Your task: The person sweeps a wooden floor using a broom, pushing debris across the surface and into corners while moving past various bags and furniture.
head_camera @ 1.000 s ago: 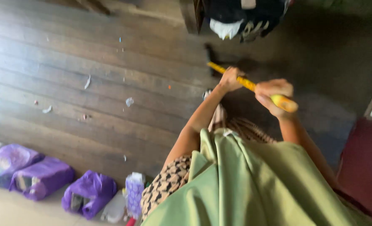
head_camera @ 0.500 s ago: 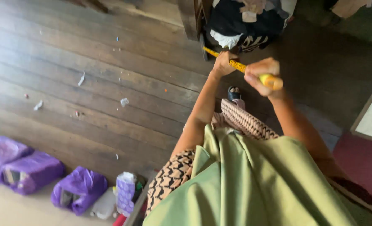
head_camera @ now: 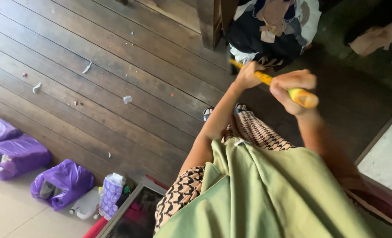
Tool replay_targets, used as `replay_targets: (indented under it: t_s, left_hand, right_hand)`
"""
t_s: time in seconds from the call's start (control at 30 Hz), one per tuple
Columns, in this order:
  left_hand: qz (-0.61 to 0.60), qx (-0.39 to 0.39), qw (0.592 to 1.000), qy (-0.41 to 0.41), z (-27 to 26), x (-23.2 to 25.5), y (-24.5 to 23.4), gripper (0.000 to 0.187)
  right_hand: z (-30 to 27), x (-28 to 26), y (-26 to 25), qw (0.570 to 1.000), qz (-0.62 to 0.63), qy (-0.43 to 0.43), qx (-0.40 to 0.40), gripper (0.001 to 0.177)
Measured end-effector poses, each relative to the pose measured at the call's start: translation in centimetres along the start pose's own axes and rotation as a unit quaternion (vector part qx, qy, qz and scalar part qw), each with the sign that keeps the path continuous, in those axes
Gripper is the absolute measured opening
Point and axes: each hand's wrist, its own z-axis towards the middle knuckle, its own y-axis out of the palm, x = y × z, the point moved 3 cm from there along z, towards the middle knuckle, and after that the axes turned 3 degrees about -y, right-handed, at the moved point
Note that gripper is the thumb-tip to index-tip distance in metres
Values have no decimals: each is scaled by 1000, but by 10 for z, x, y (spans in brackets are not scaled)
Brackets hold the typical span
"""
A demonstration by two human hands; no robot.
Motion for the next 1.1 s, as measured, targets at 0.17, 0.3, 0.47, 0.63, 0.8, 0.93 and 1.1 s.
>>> replay_targets:
  t_s: [0.17,0.3,0.47,0.63,0.8,0.93,1.1]
  left_hand:
    - [53,11,999,-6,-39,6,-33,35]
    - [71,-9,996,-58,-29,21,-10,37]
    - [-22,15,1000,-11,9,15,-2,42]
    - [51,-19,998,-15,-37,-14,-62,33]
    - [144,-105,979,-97,-62,-22,-89,25]
    - [111,-108,981,-118,-18,7,-64,30]
    - [37,-144,984,-101,-7,25,-49,37]
  right_hand:
    - [-10,20,4,980,137,140,21,12]
    - [14,-38,-23,984,175,35,-22,15]
    - [29,-39,2,998,47,-28,-28,19]
    - [-30,29,55,995,83,46,28,14]
    - [-63,50,38,948,279,97,116,10]
    - [-28,1,-18,949,239,122,166,21]
    - [3,-46,13,962,177,121,171,14]
